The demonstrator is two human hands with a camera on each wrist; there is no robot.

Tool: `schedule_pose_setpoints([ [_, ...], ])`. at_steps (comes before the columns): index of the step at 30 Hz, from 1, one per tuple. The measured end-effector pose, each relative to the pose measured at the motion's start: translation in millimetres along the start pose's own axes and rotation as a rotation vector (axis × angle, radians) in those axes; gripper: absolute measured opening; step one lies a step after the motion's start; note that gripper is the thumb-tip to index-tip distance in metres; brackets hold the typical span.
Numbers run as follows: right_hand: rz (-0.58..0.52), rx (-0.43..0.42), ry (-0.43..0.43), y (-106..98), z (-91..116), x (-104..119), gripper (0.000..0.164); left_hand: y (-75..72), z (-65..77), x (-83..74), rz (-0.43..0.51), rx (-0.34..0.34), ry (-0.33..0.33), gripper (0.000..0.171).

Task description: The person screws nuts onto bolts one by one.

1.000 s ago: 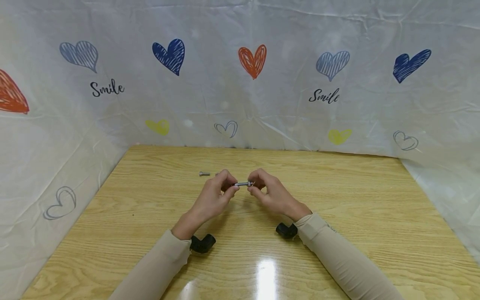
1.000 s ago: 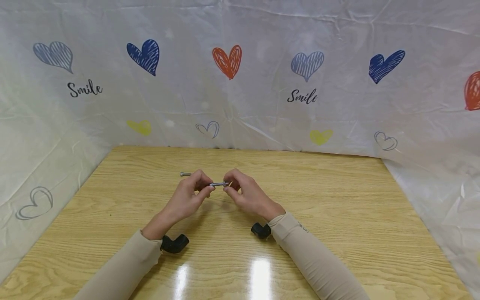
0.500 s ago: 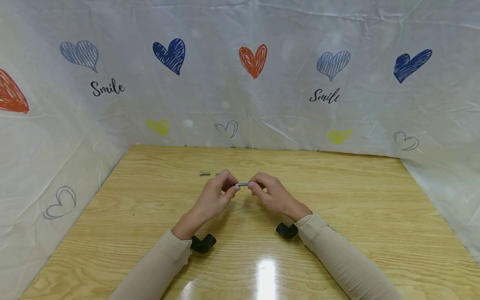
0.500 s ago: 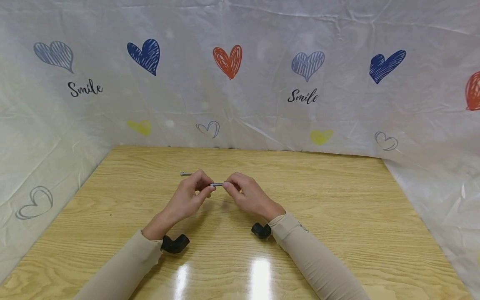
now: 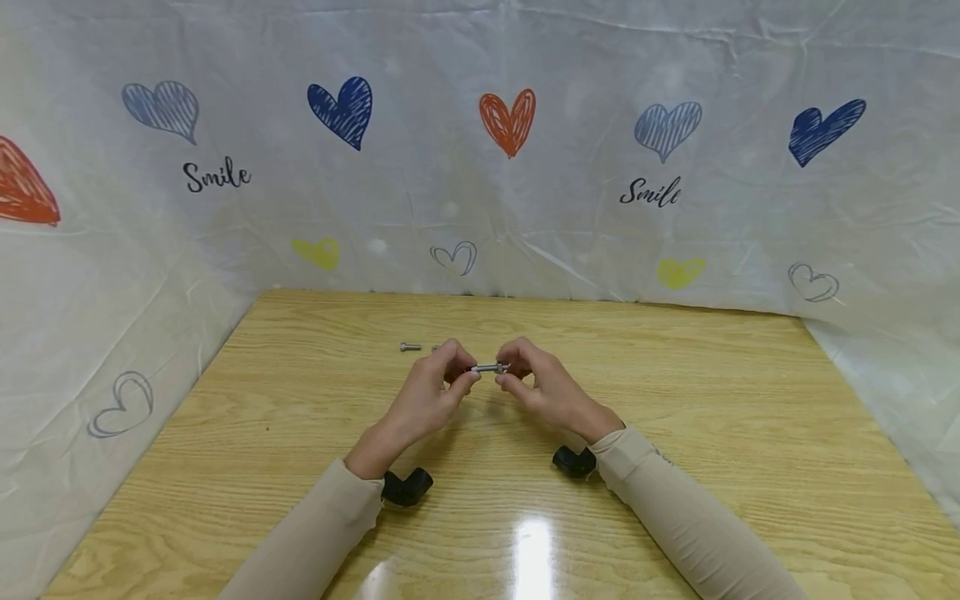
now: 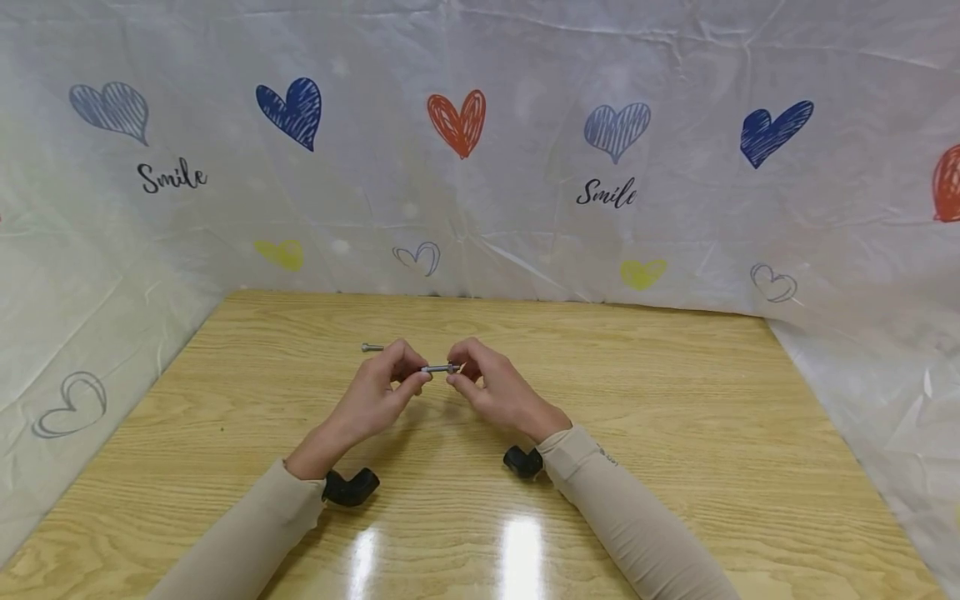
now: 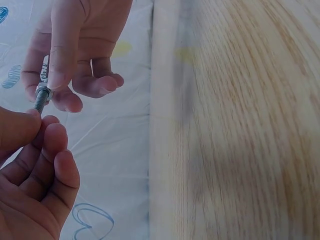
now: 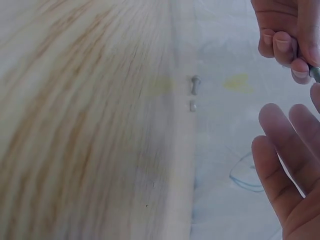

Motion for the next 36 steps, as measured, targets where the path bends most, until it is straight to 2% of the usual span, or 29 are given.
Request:
schedule_pose_setpoints([
  [5,0.005,0.002,-0.020,1.1,0.3,-0.4,0.011,-0.2,-0.1,-1.2,0.003,-0.003,0.003,0.006],
  [13,0.027,0.003,0.030,1.1,0.3,-6.0,0.013,1.8,0.1,-1.9,0.012,0.005,-0.007,0.007],
  [19,0.013,0.008,0.095,1.3,0.6,-8.8,0.029,1.7,0.3,-1.7,0.008,0.008,-0.009,0.007],
  [23,0.000,0.004,0.090,1.5,0.8,-7.3,0.036,1.8,0.7,-1.7,0.006,0.013,-0.009,0.007],
  [31,0.010,-0.006,0.008,2.1,0.5,-2.2,0.021,2.3,1.1,-0.7,0.005,0.012,-0.017,0.007],
  [36,0.015,-0.012,-0.004,2.0,0.0,-1.3,0.011,1.9,1.0,-1.1,0.010,0.005,-0.014,0.007],
])
Point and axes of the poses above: each hand's wrist, its own z-axis away from the middle knuckle, its own y-axis out of the palm, x = y × z, the point moved 10 cm from there along -z, towards the middle knuckle, and after that the axes turned 14 degrees about y, right-handed, at the moved point
